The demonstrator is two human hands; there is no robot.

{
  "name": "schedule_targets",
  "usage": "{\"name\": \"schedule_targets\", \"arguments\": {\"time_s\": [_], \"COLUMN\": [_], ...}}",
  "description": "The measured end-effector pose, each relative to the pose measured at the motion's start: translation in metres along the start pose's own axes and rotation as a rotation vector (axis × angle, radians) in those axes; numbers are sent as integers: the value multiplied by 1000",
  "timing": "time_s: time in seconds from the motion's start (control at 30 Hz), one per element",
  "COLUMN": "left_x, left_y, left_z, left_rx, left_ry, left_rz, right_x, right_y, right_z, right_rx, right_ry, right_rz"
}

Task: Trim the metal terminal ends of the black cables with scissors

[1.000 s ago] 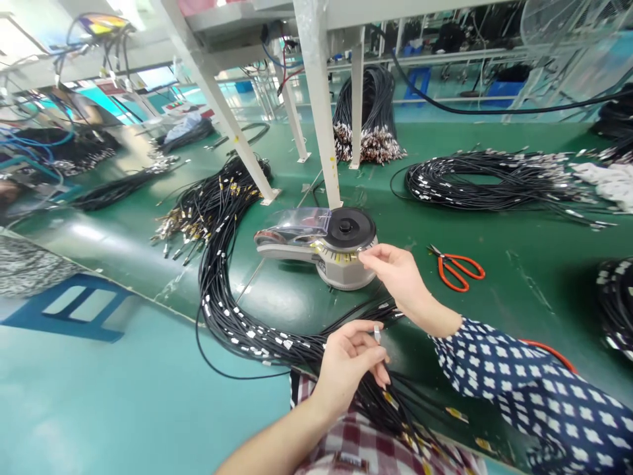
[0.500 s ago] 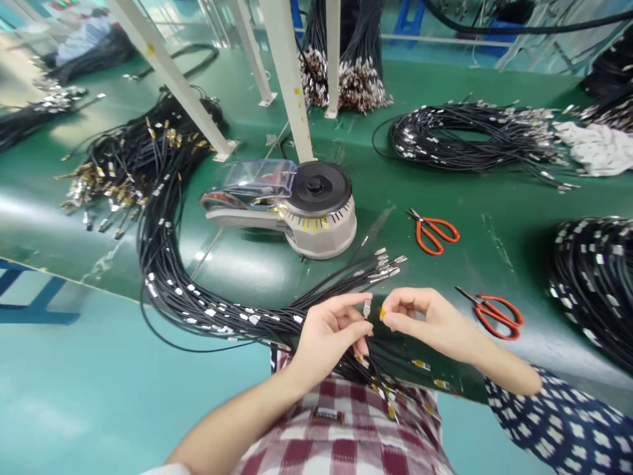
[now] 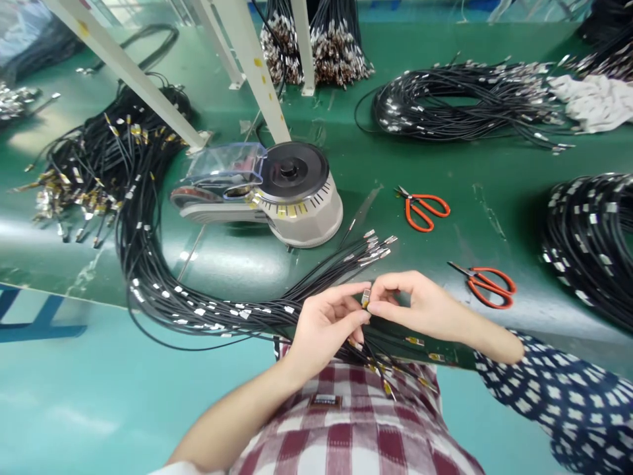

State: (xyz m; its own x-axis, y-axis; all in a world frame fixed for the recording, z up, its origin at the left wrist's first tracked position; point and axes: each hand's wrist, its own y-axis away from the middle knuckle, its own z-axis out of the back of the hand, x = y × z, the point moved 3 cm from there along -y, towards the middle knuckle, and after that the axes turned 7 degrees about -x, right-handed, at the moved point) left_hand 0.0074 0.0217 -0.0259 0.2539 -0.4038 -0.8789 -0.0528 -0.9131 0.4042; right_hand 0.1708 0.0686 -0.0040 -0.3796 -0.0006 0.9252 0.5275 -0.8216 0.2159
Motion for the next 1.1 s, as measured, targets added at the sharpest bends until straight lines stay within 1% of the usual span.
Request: {"name": "schedule_targets", "arguments": {"time_s": [0.2, 0.6, 0.9, 1.1], "left_x": [0, -1, -3, 2], "left_y": [1, 2, 4, 2], "left_z": [0, 0, 0, 0], "left_rx": [10, 26, 17, 2], "left_ry": [-11, -13, -34, 40], "left_rz": [-8, -7, -8, -57], "right_x": [2, 5, 5, 7], "right_y": [0, -2, -1, 1], "right_z": [0, 0, -2, -4], "right_rx": [6, 12, 3, -56], "right_ry": [9, 12, 18, 139], "right_rz": [24, 2, 0, 36]}}
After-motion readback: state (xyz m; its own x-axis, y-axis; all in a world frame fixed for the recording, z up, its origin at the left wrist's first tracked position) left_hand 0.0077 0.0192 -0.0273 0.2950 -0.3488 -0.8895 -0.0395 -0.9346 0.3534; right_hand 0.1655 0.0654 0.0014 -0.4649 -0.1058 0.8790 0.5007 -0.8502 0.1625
